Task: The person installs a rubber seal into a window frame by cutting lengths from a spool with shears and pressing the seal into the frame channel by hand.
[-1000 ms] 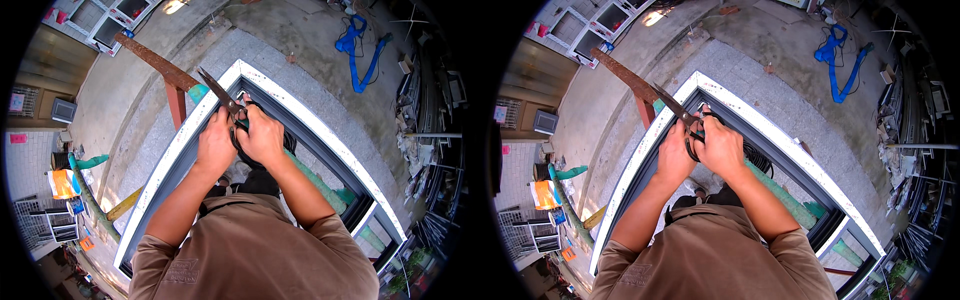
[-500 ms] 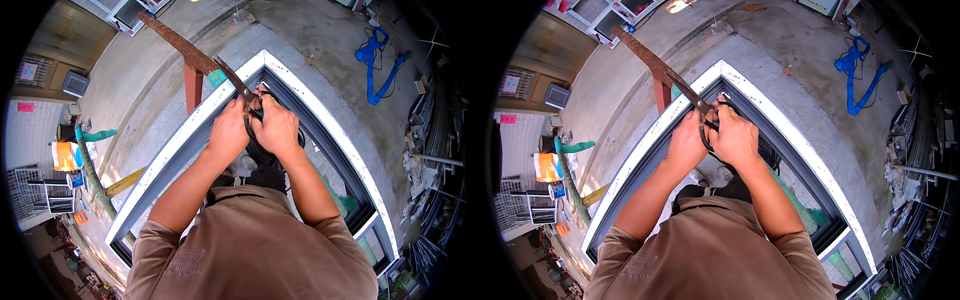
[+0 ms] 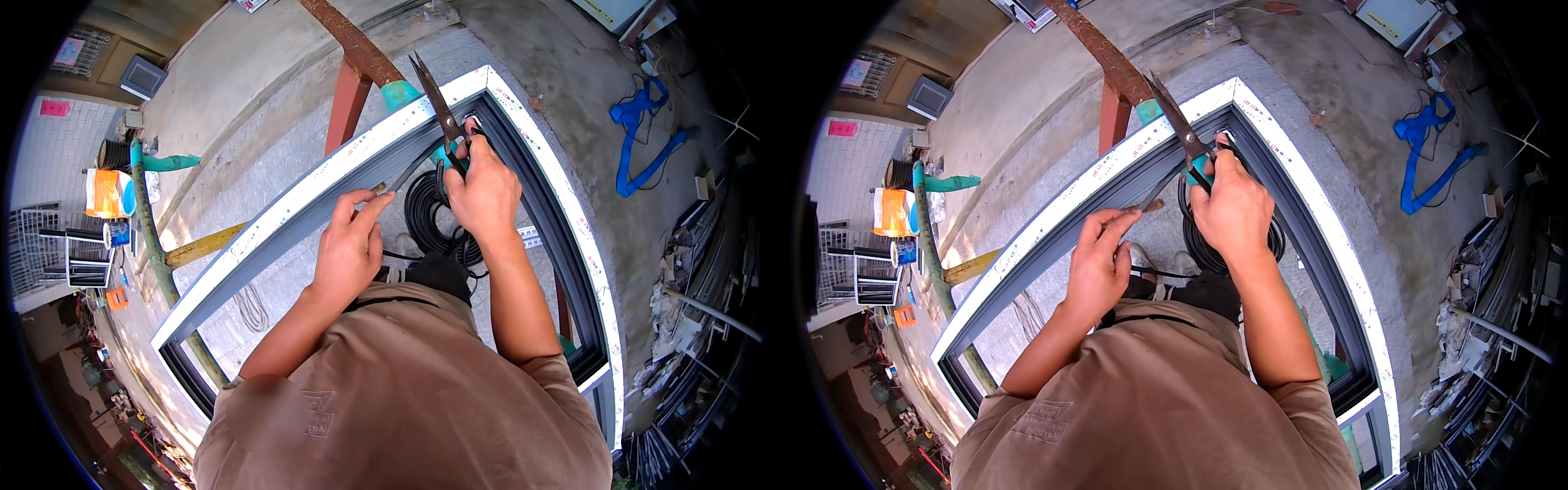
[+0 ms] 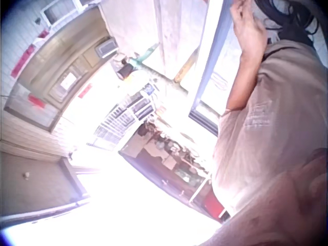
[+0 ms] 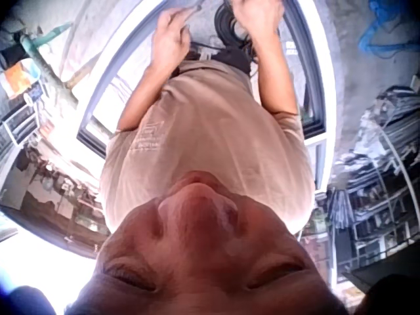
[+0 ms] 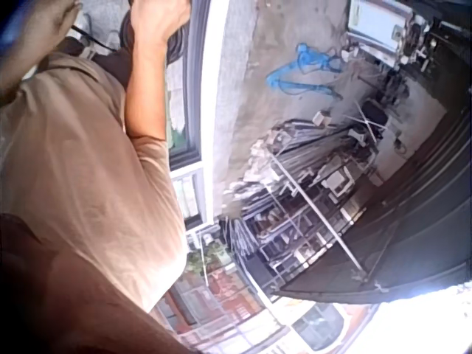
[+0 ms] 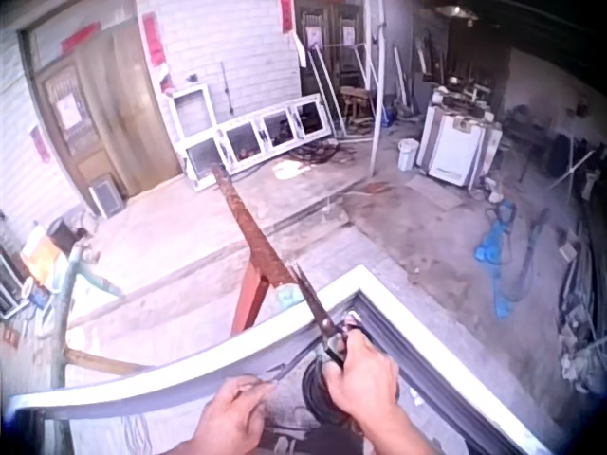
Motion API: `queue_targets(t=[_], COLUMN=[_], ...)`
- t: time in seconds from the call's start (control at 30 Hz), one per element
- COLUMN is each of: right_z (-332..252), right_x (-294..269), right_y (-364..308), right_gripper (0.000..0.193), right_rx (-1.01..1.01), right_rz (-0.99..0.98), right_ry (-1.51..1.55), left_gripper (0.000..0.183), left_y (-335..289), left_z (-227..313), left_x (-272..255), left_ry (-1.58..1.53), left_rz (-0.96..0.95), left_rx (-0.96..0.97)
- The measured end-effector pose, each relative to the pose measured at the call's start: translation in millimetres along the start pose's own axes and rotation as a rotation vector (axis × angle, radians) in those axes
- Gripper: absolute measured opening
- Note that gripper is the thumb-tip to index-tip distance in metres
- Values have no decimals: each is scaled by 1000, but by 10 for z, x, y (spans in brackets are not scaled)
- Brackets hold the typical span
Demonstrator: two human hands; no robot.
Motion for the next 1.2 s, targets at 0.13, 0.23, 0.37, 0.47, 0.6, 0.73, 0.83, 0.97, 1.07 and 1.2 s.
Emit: queue_targets(t=[0.13,0.23,0.37,0.47,0.6,0.73,0.83,0.97,1.07,1.2], right_z=[28,75,44,85,59,54,47,79,34,-150], right_x=[16,33,40,64,47,39,30,56,21,34], right_y=[10,17,15,19,12,7,8,2,-12,-126], right_gripper=[44,41,34,28,24,20,19,24,26,25], right_rx=[38,50,48,-11,-14,-61,-59,-74,-180,-442], right_rz=[-8,8,40,105,99,131,128,144,192,73], right_ry=[-9,-35,-27,-12,15,-1,10,8,90,218], left_gripper=[49,46,50,51,52,54,55,55,56,53], left_y=[-277,-402,-430,-376,-382,-408,-413,-416,-410,-386], left_z=[-235,-353,-355,-272,-341,-418,-447,-462,-462,-458], left_x=[-238,-422,-607,-590,-445,-408,-381,-368,-372,-360], left_ry=[103,166,300,433,525,521,529,526,517,483], left_rz=[52,85,179,222,237,273,306,321,335,347], left_rx=[-36,-47,31,56,55,58,60,58,59,57])
Point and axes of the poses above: each hand's wrist, its own y-axis towards the middle knuckle, its own x-axis out of the palm, z = x × y, the point moved 7 cm from there along y, towards the middle knuckle, and after that the axes turned 6 degrees about y, right-handed, at the moved point
